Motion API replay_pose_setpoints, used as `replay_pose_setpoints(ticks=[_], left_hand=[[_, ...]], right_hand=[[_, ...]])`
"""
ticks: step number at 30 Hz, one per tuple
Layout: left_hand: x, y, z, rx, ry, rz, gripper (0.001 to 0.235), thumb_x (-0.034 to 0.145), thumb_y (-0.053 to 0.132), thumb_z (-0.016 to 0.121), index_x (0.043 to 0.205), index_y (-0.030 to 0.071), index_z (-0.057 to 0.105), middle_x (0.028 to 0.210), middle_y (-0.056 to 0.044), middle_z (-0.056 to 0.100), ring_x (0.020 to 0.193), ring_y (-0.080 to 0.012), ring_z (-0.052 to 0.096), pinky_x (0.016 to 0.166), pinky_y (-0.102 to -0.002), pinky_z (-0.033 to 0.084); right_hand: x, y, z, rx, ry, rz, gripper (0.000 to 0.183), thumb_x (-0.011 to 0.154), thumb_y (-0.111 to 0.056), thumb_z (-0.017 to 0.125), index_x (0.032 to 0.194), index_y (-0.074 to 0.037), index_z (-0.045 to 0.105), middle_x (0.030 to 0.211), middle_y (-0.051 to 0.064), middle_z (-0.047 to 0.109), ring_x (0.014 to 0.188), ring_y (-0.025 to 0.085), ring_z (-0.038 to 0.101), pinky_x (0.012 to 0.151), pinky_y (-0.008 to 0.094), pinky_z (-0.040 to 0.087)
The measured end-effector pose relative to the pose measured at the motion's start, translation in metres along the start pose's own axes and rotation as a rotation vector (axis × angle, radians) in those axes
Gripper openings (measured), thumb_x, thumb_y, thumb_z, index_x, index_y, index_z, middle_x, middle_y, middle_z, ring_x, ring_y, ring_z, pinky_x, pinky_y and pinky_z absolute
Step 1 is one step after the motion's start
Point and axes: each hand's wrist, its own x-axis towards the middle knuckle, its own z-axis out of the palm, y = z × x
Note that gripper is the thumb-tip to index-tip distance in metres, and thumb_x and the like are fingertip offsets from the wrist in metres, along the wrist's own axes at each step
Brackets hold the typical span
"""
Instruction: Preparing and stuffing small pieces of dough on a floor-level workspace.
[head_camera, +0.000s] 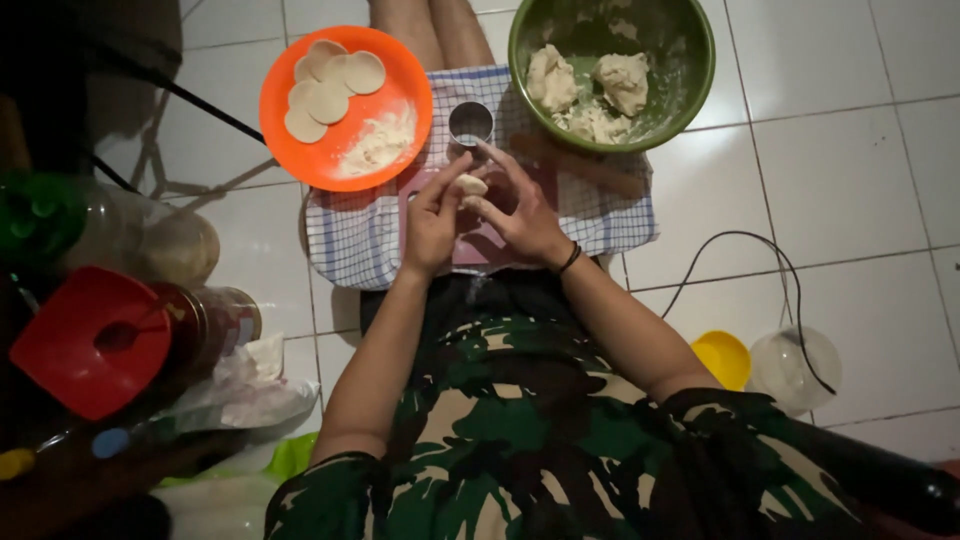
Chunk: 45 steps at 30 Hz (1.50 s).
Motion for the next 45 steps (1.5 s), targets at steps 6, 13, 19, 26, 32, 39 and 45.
replay_pose_setpoints(ticks=[6,13,19,26,32,39,45], left_hand=[[0.000,0.016,0.001,0.057,0.003,0.087,0.028,0.107,0.010,0.056,0.132,0.010,0.069,0.138,-0.020,0.064,0.133,-0.0322,0.055,0.112,-0.050,0.045],[0.005,0.011,0.000,-0.016,-0.094,0.027,0.035,0.107,0.012,0.058,0.142,0.014,0.061,0.116,-0.007,0.070,0.102,-0.0141,0.061,0.095,-0.038,0.055],[0.003,0.004,0.004,0.012,-0.076,-0.011,0.029,0.107,0.011,0.053,0.133,0.011,0.067,0.132,-0.017,0.068,0.109,-0.0191,0.065,0.094,-0.039,0.057],[0.003,0.019,0.008,-0.015,-0.034,-0.009,0.026,0.106,0.014,0.059,0.130,0.010,0.070,0.137,-0.019,0.064,0.124,-0.0238,0.060,0.106,-0.046,0.049],[0.000,0.024,0.008,-0.019,-0.047,-0.024,0.030,0.108,0.012,0.054,0.134,0.007,0.066,0.134,-0.017,0.067,0.122,-0.0208,0.061,0.107,-0.043,0.048],[-0.001,0.010,0.005,0.048,-0.046,0.039,0.037,0.107,0.007,0.052,0.143,0.006,0.060,0.133,-0.018,0.067,0.124,-0.0210,0.060,0.112,-0.044,0.045],[0.001,0.006,0.008,0.111,-0.036,0.076,0.037,0.107,0.004,0.052,0.143,0.008,0.061,0.141,-0.018,0.062,0.135,-0.0255,0.052,0.118,-0.044,0.039]], right_hand=[[-0.003,0.008,0.000,-0.008,-0.018,-0.057,0.067,0.092,-0.013,0.078,0.152,-0.008,0.048,0.148,0.018,0.056,0.136,0.039,0.053,0.117,0.052,0.038],[0.001,0.003,-0.003,0.014,-0.042,-0.052,0.067,0.090,-0.007,0.075,0.152,-0.008,0.048,0.149,0.017,0.056,0.137,0.038,0.051,0.118,0.052,0.036],[0.002,0.010,-0.009,0.067,-0.068,-0.038,0.069,0.092,-0.011,0.077,0.154,-0.011,0.047,0.152,0.014,0.053,0.139,0.035,0.051,0.118,0.049,0.036],[0.006,0.007,-0.013,0.065,-0.047,-0.038,0.067,0.093,-0.013,0.075,0.154,-0.011,0.047,0.152,0.016,0.053,0.139,0.036,0.051,0.118,0.051,0.036],[0.005,0.019,-0.016,0.317,0.030,-0.019,0.068,0.099,0.003,0.067,0.159,-0.010,0.038,0.131,0.009,0.058,0.106,0.015,0.068,0.101,0.041,0.057],[0.001,0.010,-0.005,0.200,0.173,0.054,0.039,0.095,-0.007,0.076,0.132,-0.007,0.066,0.105,0.016,0.075,0.097,0.025,0.076,0.086,0.041,0.060],[0.002,0.012,-0.006,0.135,0.179,0.111,0.025,0.089,-0.009,0.082,0.114,-0.009,0.078,0.089,0.012,0.077,0.088,0.018,0.074,0.077,0.036,0.059]])
